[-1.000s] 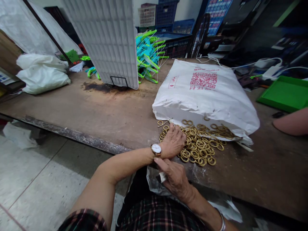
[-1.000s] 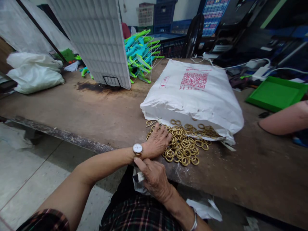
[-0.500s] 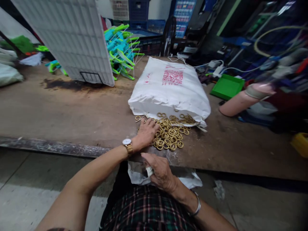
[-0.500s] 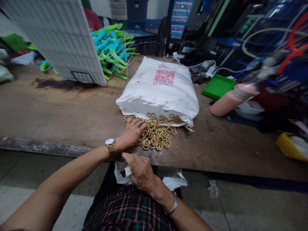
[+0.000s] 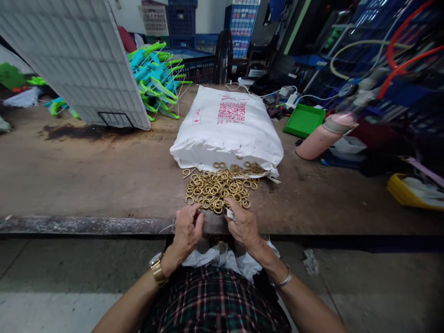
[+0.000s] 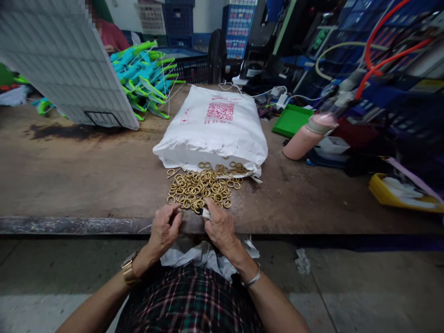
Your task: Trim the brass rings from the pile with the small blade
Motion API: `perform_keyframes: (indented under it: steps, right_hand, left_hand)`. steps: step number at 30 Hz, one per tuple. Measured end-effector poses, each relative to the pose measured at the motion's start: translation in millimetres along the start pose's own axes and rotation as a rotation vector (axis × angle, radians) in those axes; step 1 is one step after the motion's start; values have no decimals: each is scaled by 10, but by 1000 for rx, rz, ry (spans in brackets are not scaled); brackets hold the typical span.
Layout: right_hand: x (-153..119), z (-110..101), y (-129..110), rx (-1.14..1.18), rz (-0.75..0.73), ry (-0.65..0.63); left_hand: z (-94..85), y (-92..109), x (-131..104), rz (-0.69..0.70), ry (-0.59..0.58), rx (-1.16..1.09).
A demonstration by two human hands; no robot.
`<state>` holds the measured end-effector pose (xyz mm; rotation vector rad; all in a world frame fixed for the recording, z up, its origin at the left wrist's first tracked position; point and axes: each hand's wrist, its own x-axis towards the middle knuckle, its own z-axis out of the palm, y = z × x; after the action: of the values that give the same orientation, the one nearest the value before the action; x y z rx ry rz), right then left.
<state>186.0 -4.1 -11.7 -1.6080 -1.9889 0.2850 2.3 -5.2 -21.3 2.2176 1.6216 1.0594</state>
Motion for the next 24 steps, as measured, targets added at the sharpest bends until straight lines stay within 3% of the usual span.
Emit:
perform_keyframes:
  steps: [4, 8, 13, 17, 21, 24]
  right_hand:
    - [156, -16, -205, -210, 135, -177]
    - [204, -21, -272, -304, 167, -226]
    - [177, -11, -239, -261, 192, -169]
    - [161, -2, -167, -125, 190, -94]
    - [157, 10, -86, -5, 158, -2]
    - [142, 4, -62, -14, 117, -34]
  left_hand:
    - [45, 60, -13, 33, -56, 49]
    - [52, 85, 43, 46, -146, 92]
    - [59, 113, 73, 19, -108, 35]
    - [83, 123, 95, -33, -19, -92]
    - [107, 163, 152, -112, -4, -228]
    - [113, 204, 171, -158, -10, -272]
